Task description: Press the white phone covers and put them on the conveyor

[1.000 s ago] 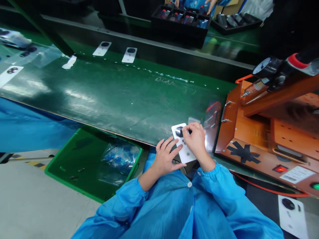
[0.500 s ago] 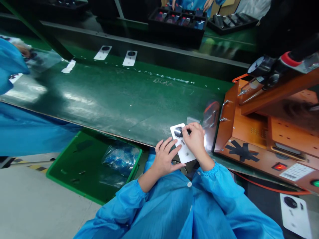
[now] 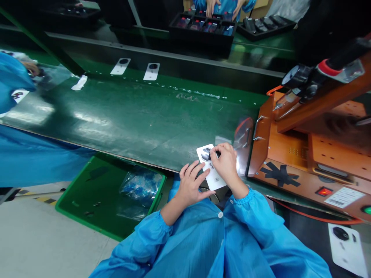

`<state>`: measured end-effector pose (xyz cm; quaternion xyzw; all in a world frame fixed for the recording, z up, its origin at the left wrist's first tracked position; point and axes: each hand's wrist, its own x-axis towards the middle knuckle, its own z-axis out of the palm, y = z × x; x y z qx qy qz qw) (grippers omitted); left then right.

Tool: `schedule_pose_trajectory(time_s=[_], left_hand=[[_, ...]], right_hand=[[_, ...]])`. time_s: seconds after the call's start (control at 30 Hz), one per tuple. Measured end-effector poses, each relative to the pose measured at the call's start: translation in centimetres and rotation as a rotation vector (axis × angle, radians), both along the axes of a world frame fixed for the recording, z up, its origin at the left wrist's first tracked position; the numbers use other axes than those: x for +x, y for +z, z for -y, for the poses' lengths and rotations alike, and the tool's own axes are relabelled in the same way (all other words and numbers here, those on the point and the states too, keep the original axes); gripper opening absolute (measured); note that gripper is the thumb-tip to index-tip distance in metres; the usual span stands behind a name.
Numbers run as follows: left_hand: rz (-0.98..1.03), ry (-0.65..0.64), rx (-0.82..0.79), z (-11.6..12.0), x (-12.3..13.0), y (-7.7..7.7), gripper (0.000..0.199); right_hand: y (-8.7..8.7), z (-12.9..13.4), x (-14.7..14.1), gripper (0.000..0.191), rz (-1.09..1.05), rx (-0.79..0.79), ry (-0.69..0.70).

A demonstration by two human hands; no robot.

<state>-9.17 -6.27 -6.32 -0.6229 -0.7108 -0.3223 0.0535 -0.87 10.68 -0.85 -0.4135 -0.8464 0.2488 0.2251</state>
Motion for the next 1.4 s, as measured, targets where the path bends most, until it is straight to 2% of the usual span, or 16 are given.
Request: schedule_pose_trajectory(time_s=[0.2, 0.37, 0.43, 0.57, 0.73, 0.93, 1.13, 1.23, 1.3, 1.4], left_hand=[[0.009, -0.004, 0.011, 0.0, 0.1, -0.1, 0.072], [0.03, -0.02, 0.005, 0.1, 0.0, -0.1, 0.072], [0.034, -0.027, 0.002, 0.1, 0.0, -0.1, 0.073], [0.031, -0.032, 0.032, 0.0, 0.2, -0.3, 0.074], [0.086, -0.027, 0.084, -0.3, 0.2, -0.5, 0.076], [0.105, -0.055, 0.044, 0.6, -0.3, -0.4, 0.069], [-0.063, -0.121, 0.107, 1.0, -1.3, -2.5, 0.058], [-0.069, -0.136, 0.164, 0.6, -1.6, -2.9, 0.053], [-0.034, -0.136, 0.181, 0.3, -1.7, -2.4, 0.051], [0.066, -0.194, 0.198, -0.5, -2.0, -0.1, 0.066]], right_hand=[[0.1, 0.2, 0.5, 0.014, 0.001, 0.065, 0.004], [0.3, 0.6, 2.0, 0.022, -0.049, 0.178, 0.025], [0.3, 1.2, 3.6, 0.025, -0.095, 0.187, 0.127], [-0.3, 3.0, 7.7, 0.033, -0.133, 0.235, 0.452], [-2.0, 4.6, 10.6, 0.046, -0.061, 0.409, 0.57], [-1.7, 6.1, 9.6, 0.037, -0.063, 0.642, 0.503], [-2.2, 7.5, 8.8, 0.022, -0.069, 0.595, 0.402], [-2.2, 7.7, 9.0, 0.021, -0.077, 0.611, 0.372], [-1.7, 7.6, 9.5, 0.021, -0.106, 0.633, 0.369], [-0.6, 7.4, 11.0, 0.025, -0.212, 0.648, 0.366]])
